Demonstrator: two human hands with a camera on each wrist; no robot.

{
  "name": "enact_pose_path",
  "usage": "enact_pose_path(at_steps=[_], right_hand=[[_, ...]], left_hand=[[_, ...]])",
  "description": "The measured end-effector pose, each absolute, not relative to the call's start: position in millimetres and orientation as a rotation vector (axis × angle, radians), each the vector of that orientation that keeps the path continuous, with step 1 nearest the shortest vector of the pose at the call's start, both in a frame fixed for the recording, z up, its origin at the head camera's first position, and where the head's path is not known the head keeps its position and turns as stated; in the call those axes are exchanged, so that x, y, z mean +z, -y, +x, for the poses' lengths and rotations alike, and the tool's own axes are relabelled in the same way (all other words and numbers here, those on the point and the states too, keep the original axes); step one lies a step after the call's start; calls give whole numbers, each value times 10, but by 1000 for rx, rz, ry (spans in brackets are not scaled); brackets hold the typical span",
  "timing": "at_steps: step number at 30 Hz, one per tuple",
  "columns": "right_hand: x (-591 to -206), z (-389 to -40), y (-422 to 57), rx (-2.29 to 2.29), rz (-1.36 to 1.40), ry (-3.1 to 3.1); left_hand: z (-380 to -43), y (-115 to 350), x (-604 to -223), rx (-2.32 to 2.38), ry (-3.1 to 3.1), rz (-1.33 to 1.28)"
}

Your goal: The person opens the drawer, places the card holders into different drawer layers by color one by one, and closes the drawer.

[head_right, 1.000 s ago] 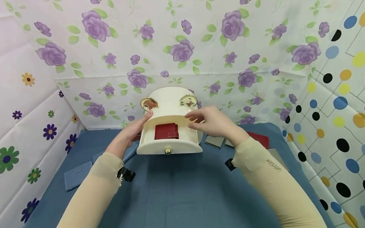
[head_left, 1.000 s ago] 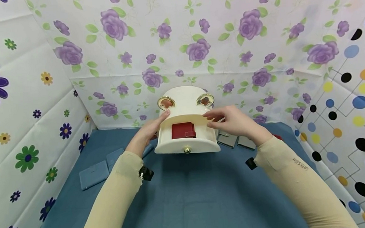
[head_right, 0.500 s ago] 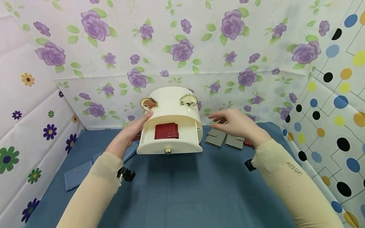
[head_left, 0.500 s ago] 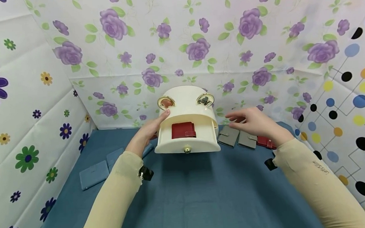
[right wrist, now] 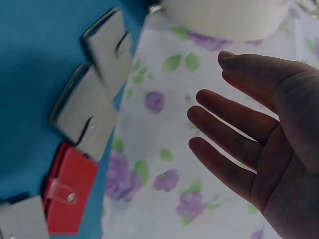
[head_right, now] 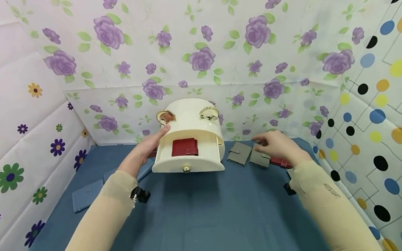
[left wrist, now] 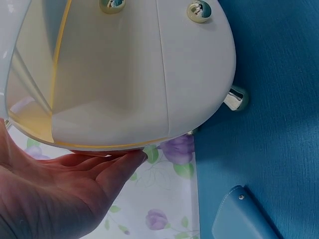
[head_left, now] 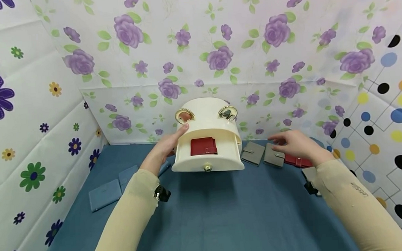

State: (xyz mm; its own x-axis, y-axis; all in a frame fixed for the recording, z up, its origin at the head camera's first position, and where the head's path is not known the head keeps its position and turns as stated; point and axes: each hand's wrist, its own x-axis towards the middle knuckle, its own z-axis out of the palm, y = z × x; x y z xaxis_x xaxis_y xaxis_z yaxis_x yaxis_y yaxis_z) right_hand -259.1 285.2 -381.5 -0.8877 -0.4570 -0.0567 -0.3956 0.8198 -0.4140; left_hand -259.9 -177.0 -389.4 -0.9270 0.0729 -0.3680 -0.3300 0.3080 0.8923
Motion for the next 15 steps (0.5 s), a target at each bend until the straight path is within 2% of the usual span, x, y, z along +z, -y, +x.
enact_pose_path(at_steps=[15], right_hand=[[-4201, -2702, -3433, -516, -584, -2829]], left_hand=[[-2600, 1781, -3896, 1640, -2242, -221]])
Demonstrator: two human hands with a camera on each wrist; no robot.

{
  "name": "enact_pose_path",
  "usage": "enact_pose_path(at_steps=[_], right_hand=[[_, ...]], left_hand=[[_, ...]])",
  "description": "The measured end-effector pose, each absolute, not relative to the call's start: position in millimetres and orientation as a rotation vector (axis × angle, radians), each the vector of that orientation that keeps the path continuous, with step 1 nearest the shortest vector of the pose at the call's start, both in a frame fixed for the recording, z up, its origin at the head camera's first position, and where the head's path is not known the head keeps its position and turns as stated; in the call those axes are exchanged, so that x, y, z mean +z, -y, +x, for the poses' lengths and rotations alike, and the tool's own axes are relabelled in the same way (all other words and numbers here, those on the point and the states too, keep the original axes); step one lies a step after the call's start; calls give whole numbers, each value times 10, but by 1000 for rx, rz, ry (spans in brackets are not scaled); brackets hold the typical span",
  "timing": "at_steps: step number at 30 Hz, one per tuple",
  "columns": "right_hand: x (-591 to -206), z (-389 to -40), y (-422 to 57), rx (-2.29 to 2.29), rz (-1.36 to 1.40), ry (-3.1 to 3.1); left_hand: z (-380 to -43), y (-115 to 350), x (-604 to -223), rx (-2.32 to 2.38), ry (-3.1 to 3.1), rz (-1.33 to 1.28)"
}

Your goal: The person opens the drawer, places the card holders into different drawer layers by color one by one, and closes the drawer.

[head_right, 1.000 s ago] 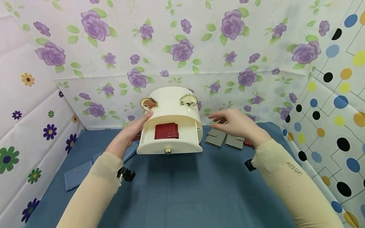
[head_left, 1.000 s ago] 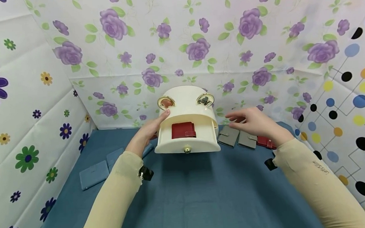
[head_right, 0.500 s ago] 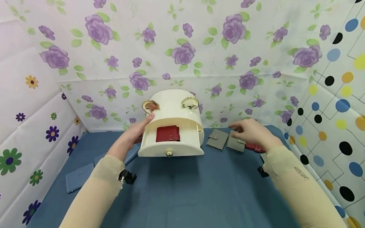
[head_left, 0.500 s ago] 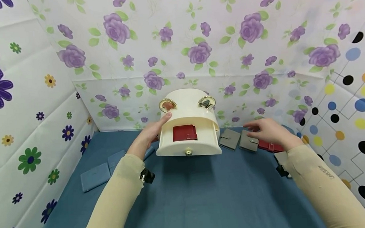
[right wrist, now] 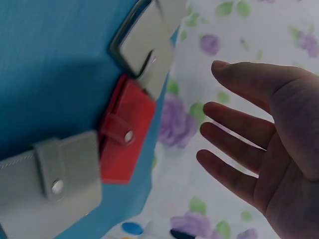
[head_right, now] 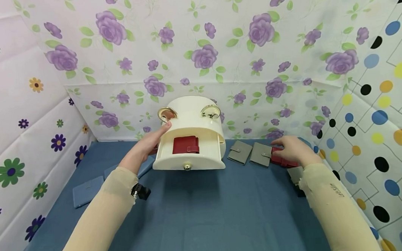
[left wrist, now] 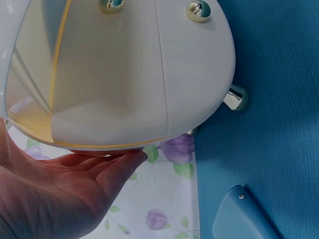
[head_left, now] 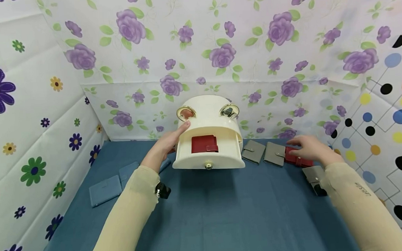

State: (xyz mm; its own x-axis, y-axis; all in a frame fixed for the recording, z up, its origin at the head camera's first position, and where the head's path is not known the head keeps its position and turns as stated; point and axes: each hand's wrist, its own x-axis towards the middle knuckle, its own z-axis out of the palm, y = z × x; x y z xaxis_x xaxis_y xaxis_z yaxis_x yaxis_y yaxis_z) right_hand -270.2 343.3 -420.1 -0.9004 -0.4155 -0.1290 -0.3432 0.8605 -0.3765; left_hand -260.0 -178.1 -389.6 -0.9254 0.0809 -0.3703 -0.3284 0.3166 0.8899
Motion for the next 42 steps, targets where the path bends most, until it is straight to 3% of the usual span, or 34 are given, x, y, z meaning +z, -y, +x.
enact_pose_path(at_steps=[13, 42], right_hand=[[-4540, -2746, -3736, -496, -414, -2840], [-4877, -2813, -3772, -450, -306, -2841]], left_hand=[[-2596, 1776, -3899, 1640, -2226, -225], [-2619, 1768, -3922, 1675, -2227, -261]])
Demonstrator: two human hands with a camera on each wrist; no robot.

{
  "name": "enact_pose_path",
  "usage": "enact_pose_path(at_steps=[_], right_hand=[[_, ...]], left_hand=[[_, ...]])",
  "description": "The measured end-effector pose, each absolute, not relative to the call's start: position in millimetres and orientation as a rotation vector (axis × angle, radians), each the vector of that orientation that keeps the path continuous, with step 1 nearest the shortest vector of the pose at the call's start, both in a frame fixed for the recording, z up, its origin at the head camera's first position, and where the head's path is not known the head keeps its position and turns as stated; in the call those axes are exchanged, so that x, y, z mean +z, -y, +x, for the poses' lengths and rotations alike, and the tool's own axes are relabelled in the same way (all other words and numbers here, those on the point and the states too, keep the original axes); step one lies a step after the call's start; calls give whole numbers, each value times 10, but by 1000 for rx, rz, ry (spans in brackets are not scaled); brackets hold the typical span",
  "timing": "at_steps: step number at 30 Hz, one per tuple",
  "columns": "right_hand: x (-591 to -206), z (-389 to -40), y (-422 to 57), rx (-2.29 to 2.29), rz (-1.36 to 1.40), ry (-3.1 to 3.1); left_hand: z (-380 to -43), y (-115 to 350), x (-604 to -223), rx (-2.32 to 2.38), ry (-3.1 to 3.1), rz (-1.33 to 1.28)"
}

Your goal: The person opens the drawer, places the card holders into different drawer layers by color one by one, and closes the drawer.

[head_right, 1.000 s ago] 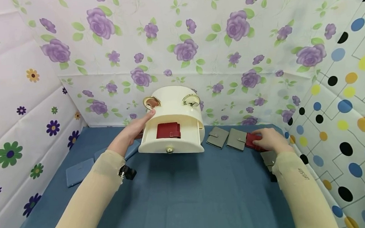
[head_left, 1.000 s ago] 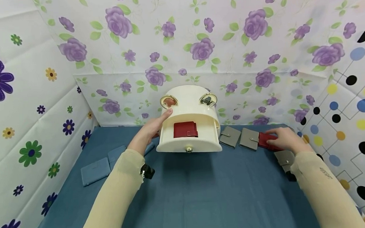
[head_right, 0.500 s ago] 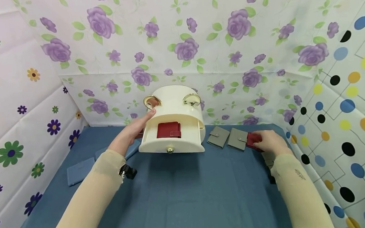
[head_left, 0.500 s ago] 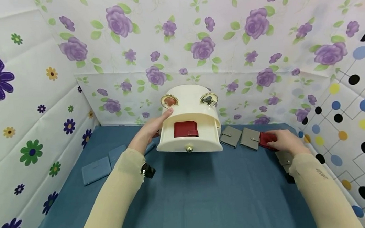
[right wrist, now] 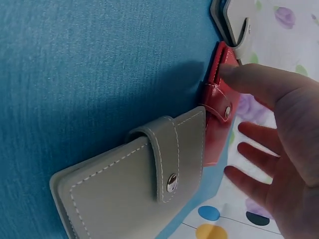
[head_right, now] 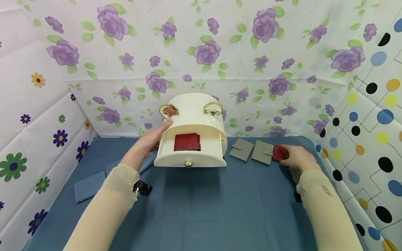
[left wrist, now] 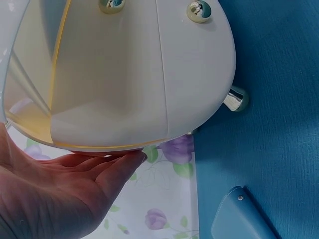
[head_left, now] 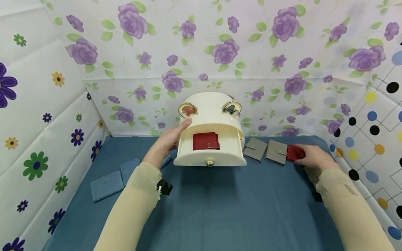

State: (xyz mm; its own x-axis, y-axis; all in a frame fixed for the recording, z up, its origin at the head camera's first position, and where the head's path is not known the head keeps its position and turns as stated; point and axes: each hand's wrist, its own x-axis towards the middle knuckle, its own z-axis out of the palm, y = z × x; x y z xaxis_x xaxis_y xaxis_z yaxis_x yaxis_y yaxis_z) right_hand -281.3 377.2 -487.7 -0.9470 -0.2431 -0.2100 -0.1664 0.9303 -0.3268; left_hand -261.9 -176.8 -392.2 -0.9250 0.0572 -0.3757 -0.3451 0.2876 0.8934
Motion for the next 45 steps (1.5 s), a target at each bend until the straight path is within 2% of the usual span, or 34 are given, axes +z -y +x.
enact_pose_path(at_steps=[13, 28, 45], right_hand=[[-4937, -2969, -3795, -411, -190, -2765], [-4861, -2981, -3632, -354, -68, -2657], [-4914, -3004, -3594, -317, -132, -2706]], left_hand=[[-2642, 1762, -3882, 1676, -2229, -257], [-2638, 1774, -3900, 1661, -2233, -229], [-2624, 1790, -3926, 1665, -2227, -223]])
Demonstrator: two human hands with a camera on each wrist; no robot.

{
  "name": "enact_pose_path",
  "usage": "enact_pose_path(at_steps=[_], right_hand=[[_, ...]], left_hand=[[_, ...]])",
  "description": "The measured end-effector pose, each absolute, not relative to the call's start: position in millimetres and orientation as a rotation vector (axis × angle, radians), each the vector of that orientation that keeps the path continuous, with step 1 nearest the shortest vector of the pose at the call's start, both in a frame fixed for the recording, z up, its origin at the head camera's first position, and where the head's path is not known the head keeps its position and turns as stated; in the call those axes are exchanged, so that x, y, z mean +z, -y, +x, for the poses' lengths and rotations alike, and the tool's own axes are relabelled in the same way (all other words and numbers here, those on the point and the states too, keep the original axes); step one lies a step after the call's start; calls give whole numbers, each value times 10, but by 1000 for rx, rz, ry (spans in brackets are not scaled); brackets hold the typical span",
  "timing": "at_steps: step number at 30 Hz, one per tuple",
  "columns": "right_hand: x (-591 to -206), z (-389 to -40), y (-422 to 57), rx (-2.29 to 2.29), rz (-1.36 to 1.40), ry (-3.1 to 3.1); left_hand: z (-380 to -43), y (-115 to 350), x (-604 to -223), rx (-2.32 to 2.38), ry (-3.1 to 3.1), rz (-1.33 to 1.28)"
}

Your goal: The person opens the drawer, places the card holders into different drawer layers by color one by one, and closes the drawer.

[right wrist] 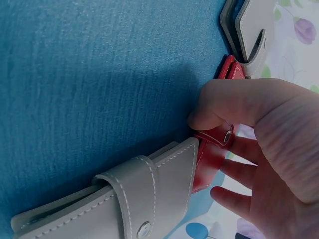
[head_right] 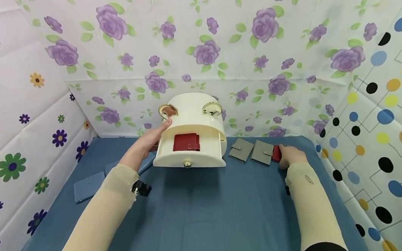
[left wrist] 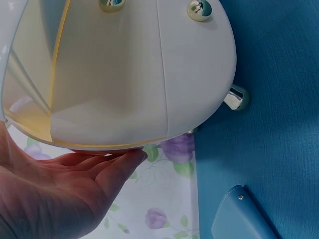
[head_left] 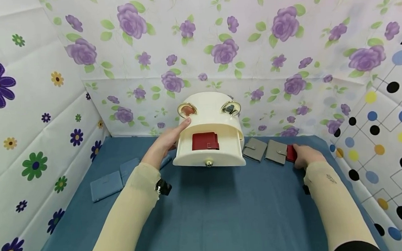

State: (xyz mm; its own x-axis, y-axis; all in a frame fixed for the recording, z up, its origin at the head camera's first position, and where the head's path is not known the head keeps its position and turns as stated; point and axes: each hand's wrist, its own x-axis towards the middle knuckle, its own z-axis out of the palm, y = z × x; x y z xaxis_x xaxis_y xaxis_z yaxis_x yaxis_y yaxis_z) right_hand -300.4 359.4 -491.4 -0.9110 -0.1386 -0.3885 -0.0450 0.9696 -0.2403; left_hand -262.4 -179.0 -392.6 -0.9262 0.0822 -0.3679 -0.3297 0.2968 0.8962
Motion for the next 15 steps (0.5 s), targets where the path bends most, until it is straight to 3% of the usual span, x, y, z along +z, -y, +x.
enact_pose_path(at_steps=[15], right_hand=[[-4876, -2936, -3546, -265, -167, -2736]], left_hand=[[-2615, 1781, -3924, 1657, -2231, -236]])
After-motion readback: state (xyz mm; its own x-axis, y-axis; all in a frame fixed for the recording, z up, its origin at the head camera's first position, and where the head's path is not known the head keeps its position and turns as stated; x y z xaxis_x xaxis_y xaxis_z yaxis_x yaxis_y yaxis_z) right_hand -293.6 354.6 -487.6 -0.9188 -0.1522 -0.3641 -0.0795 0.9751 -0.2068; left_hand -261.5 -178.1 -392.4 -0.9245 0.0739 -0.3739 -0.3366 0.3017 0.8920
